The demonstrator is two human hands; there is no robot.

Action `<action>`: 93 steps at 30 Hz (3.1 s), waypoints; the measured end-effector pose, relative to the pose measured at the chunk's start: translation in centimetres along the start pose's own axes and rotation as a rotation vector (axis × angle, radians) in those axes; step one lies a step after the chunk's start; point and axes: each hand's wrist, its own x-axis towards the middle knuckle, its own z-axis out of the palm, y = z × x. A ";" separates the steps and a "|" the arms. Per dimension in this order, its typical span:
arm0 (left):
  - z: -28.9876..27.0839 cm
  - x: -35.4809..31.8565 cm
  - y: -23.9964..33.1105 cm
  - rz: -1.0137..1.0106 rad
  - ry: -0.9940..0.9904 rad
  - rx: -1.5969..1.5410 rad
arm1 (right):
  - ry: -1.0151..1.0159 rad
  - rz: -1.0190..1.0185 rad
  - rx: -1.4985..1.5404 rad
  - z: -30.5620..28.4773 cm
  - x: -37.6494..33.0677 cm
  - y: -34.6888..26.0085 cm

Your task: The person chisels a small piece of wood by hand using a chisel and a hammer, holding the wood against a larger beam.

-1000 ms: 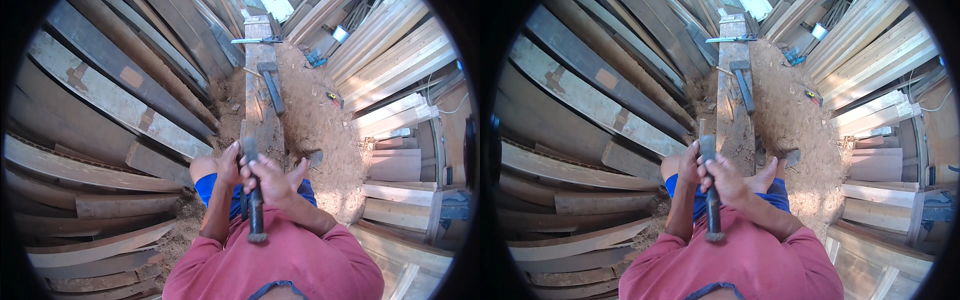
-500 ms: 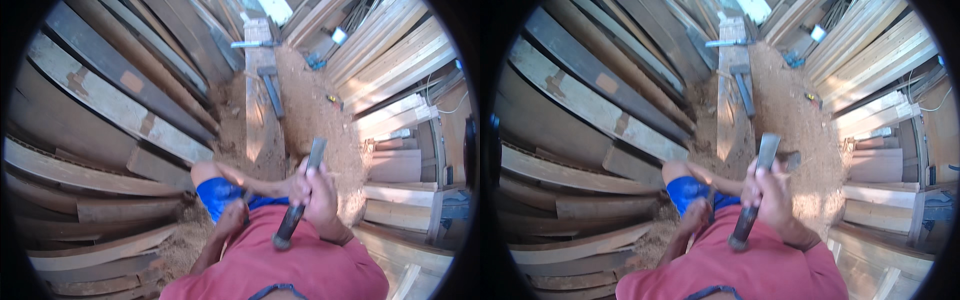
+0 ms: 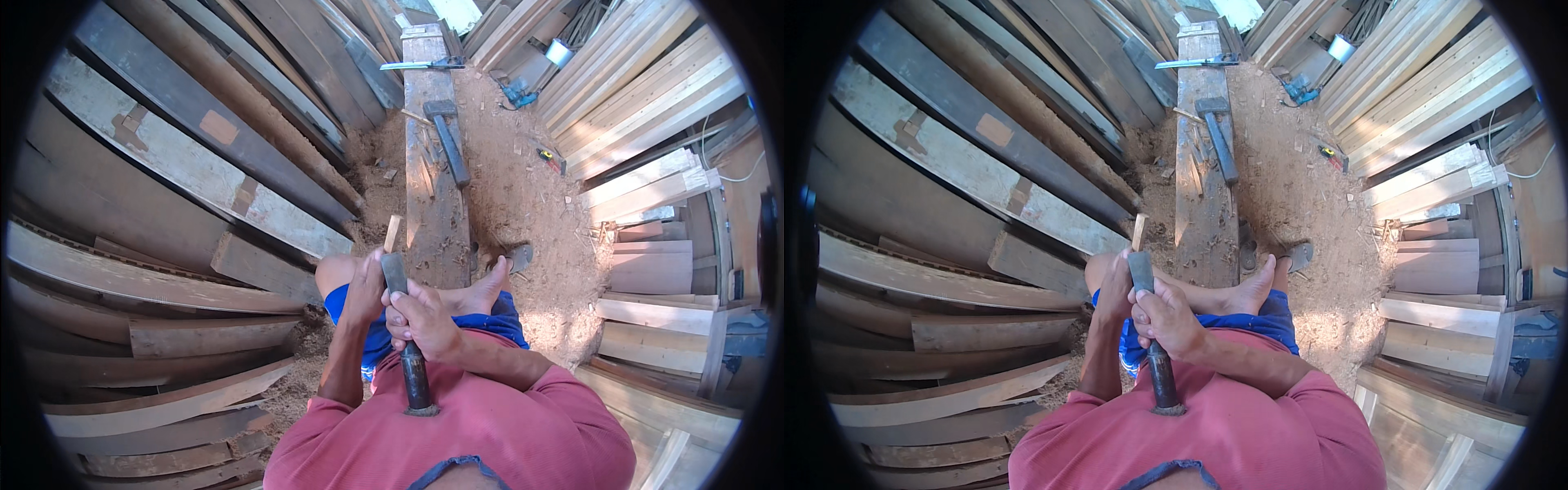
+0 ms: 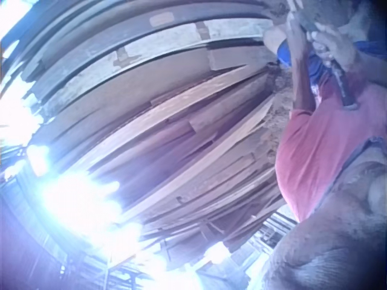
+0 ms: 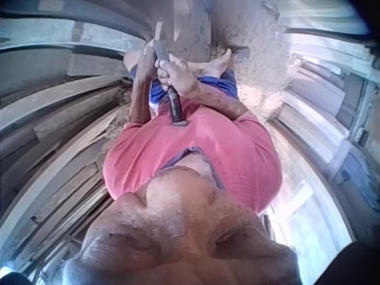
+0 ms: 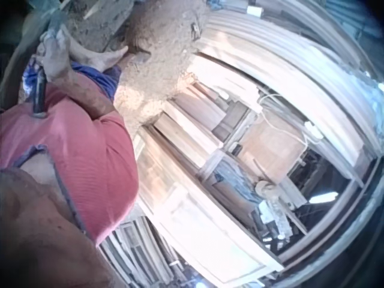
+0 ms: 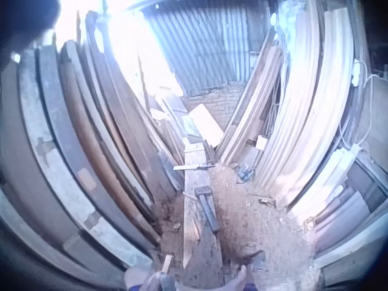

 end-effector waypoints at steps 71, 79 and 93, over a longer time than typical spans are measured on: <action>1.4 1.0 0.6 -0.071 0.058 -0.128 | 0.005 0.048 0.076 -0.2 0.7 -0.8; 2.2 -3.5 1.1 0.092 0.081 0.028 | 0.034 0.025 -0.028 0.0 -0.9 -0.1; 0.3 -0.9 -1.4 -0.059 -0.048 -0.262 | 0.182 -0.253 0.064 -3.1 0.5 -5.0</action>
